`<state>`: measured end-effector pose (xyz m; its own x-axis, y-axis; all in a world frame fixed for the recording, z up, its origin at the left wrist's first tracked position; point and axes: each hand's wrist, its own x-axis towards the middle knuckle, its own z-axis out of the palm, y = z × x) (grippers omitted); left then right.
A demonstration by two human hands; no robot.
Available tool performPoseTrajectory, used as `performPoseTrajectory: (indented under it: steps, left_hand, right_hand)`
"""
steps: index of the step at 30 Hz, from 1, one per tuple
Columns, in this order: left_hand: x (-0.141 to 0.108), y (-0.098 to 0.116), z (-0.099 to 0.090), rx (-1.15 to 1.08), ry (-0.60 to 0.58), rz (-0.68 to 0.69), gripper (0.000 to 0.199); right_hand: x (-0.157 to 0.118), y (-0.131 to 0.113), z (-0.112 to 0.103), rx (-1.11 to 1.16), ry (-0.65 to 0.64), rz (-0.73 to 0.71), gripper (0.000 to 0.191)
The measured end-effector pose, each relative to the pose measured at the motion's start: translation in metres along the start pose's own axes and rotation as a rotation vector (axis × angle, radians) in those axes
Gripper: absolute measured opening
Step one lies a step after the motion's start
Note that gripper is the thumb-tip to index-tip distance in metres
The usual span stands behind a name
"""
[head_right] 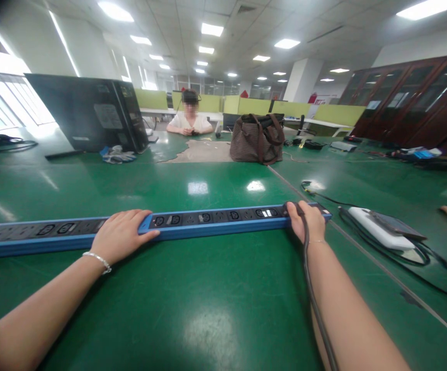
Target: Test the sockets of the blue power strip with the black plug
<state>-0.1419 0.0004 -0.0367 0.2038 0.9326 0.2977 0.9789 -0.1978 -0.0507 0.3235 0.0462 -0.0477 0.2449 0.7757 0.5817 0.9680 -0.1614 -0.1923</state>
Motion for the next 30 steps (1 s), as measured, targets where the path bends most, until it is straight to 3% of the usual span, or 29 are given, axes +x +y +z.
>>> performPoseTrajectory:
  steps: [8,13,30]
  left_hand:
    - [0.000,-0.001,0.001,-0.002,0.002,-0.001,0.064]
    - [0.001,-0.001,0.002,0.022,0.008,0.006,0.065]
    - [0.001,-0.002,0.003,-0.014,-0.003,0.001,0.066]
  right_hand:
    - [0.002,0.005,0.003,0.035,-0.024,-0.022,0.039]
    - [0.003,0.000,0.000,-0.014,-0.079,-0.131,0.036]
    - [0.000,0.008,0.012,-0.083,0.033,-0.268,0.035]
